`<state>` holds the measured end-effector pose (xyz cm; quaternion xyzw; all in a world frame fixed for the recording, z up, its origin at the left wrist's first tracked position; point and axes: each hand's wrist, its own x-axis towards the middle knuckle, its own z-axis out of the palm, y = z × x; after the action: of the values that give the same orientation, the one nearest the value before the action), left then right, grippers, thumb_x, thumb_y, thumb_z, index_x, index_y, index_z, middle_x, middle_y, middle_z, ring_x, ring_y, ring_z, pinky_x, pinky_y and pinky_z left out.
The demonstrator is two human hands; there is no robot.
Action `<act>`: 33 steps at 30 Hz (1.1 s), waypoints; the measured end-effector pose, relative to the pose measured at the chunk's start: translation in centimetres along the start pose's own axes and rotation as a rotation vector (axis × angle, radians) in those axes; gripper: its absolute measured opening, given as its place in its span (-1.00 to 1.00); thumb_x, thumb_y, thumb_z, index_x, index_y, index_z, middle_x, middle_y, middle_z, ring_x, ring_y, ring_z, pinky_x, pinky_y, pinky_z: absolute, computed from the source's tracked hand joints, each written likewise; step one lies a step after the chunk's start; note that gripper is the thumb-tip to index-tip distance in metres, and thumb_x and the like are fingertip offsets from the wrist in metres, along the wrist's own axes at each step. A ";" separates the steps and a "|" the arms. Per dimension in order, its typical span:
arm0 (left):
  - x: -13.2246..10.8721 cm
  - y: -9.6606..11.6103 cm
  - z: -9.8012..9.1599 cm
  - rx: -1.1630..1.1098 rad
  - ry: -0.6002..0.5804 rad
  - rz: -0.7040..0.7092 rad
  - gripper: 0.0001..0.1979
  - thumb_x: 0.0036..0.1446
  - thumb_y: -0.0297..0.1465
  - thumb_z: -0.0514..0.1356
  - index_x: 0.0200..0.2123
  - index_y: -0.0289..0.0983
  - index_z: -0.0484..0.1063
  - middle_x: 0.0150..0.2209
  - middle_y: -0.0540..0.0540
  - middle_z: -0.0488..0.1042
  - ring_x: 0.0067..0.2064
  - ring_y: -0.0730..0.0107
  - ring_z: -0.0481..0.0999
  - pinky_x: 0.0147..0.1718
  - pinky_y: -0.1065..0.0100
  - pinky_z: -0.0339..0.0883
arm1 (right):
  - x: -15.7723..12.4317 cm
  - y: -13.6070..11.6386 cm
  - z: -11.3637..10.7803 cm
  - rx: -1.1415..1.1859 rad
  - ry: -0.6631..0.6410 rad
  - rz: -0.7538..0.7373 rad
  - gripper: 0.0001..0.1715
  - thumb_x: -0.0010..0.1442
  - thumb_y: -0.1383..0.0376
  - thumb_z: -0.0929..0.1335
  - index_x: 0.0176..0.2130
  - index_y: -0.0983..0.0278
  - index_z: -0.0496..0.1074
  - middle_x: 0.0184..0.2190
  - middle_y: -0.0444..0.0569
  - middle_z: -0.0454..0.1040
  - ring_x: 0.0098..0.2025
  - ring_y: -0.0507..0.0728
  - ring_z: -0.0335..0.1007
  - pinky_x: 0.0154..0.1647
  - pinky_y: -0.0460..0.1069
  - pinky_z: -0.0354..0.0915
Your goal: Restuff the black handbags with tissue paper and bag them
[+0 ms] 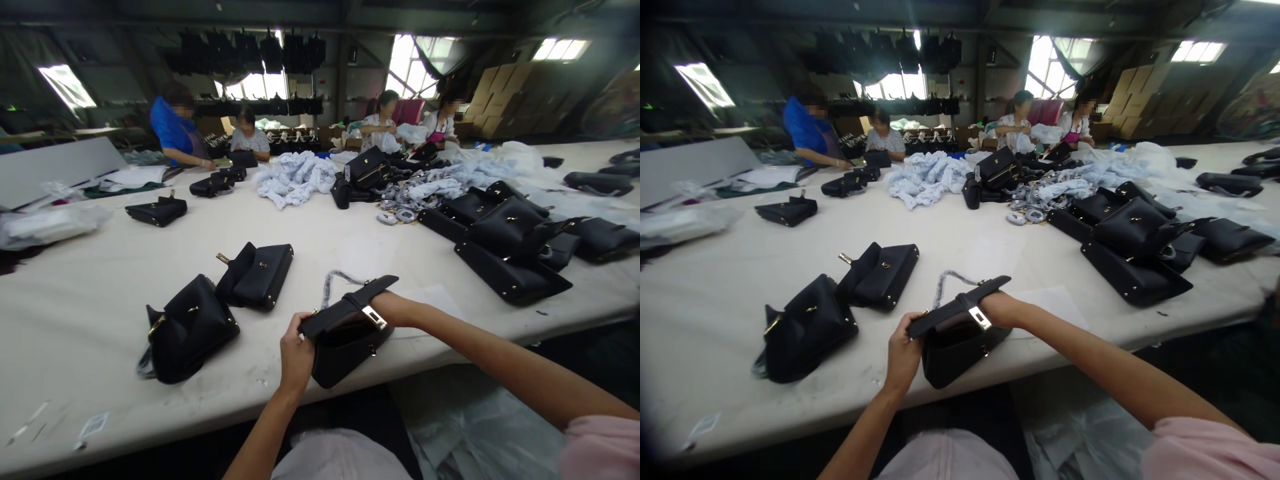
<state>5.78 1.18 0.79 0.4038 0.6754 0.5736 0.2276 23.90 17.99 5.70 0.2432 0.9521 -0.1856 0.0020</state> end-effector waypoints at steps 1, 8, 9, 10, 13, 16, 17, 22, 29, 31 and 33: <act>-0.3 0.3 -0.6 0.067 0.084 -0.007 -0.83 0.09 -0.36 0.18 -0.21 -0.23 0.36 -0.30 -0.01 0.41 -0.28 0.35 0.41 -0.26 0.37 0.26 | -0.1 0.0 -0.2 -0.002 0.021 0.019 -0.87 0.12 0.30 0.40 -0.30 0.28 0.54 -0.31 0.07 0.57 -0.23 0.24 0.47 -0.20 0.01 0.31; -3.1 3.7 -0.4 0.335 0.098 0.625 -0.88 0.20 -0.48 0.17 -0.39 -0.23 0.29 -0.35 -0.02 0.38 -0.27 0.39 0.42 -0.20 0.35 0.33 | -2.2 -0.5 0.5 0.081 0.229 0.077 -0.64 0.14 0.37 0.34 -0.03 0.20 0.32 -0.15 -0.05 0.50 -0.13 0.15 0.44 -0.10 0.00 0.28; -2.7 4.1 0.6 0.372 -0.022 0.670 -0.96 0.22 -0.49 0.13 -0.28 -0.25 0.34 -0.21 -0.10 0.44 -0.11 0.31 0.45 -0.09 0.29 0.34 | -2.5 -0.5 1.0 0.140 0.267 0.061 -0.61 0.12 0.41 0.32 -0.02 0.20 0.29 -0.14 -0.06 0.48 -0.13 0.13 0.43 -0.09 -0.02 0.29; -2.1 4.3 1.7 0.446 -0.131 0.665 -0.87 0.24 -0.49 0.09 -0.14 -0.27 0.35 -0.08 -0.18 0.44 0.02 0.22 0.41 0.01 0.21 0.32 | -2.9 -0.4 1.6 0.211 0.318 0.045 -0.58 0.10 0.44 0.31 -0.02 0.21 0.25 -0.13 -0.06 0.46 -0.11 0.11 0.42 -0.06 -0.02 0.29; 0.5 5.0 4.3 0.683 -0.414 0.482 -0.75 0.26 -0.48 0.04 -0.02 -0.33 0.35 -0.10 -0.27 0.50 0.00 0.08 0.47 -0.03 0.12 0.37 | -4.2 0.0 3.4 0.430 0.524 0.093 -0.52 0.04 0.45 0.32 -0.03 0.21 0.21 -0.11 -0.05 0.41 -0.05 0.12 0.38 0.02 0.03 0.30; 2.4 5.7 5.5 0.670 -0.630 0.400 -0.81 0.21 -0.48 0.07 -0.16 -0.26 0.45 -0.29 -0.14 0.57 -0.25 0.19 0.57 -0.24 0.29 0.42 | -5.8 1.0 4.7 0.482 0.683 0.221 -0.59 0.04 0.39 0.34 -0.08 0.21 0.26 -0.07 -0.01 0.38 -0.02 0.15 0.35 0.03 0.07 0.32; 2.6 6.0 5.7 0.618 -0.681 0.412 -0.80 0.20 -0.49 0.07 -0.19 -0.24 0.46 -0.29 -0.12 0.57 -0.26 0.22 0.57 -0.25 0.33 0.41 | -6.4 1.4 4.9 0.456 0.710 0.249 -0.65 0.05 0.38 0.33 -0.11 0.21 0.30 -0.06 0.01 0.37 -0.01 0.16 0.34 0.02 0.08 0.33; 2.5 6.8 6.4 0.469 -0.759 0.405 -0.75 0.19 -0.51 0.01 -0.29 -0.22 0.50 -0.29 -0.15 0.57 -0.23 0.22 0.56 -0.22 0.35 0.36 | -8.0 1.6 4.3 0.285 0.541 0.389 -0.59 0.08 0.40 0.32 -0.03 0.22 0.41 -0.11 0.02 0.39 -0.04 0.17 0.33 -0.03 0.07 0.32; 2.9 6.6 6.9 0.678 -0.585 0.331 -0.80 0.08 -0.51 0.10 -0.30 -0.30 0.53 -0.29 -0.29 0.56 -0.24 0.08 0.55 -0.31 0.28 0.33 | -5.7 -0.3 1.2 -0.280 0.228 0.450 -0.77 0.18 0.40 0.29 -0.18 0.22 0.49 -0.24 0.03 0.43 -0.15 0.17 0.36 -0.25 -0.04 0.24; 3.0 6.6 7.0 0.702 -0.588 0.345 -0.78 0.09 -0.53 0.07 -0.31 -0.31 0.53 -0.32 -0.29 0.56 -0.26 0.09 0.56 -0.31 0.28 0.33 | -5.1 -0.4 0.7 -0.310 0.228 0.422 -0.80 0.20 0.42 0.28 -0.24 0.28 0.49 -0.23 0.07 0.44 -0.18 0.18 0.36 -0.25 -0.02 0.23; 3.0 6.4 6.9 0.720 -0.591 0.353 -0.75 0.11 -0.55 0.03 -0.35 -0.32 0.52 -0.36 -0.31 0.55 -0.31 0.08 0.56 -0.33 0.26 0.34 | -5.0 -0.7 0.6 -0.334 0.225 0.382 -0.79 0.23 0.42 0.26 -0.22 0.31 0.48 -0.18 0.10 0.44 -0.18 0.19 0.35 -0.22 0.01 0.22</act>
<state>11.27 7.78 5.75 0.7101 0.6586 0.1950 0.1549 27.91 14.94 5.84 0.4338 0.9005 0.0061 -0.0287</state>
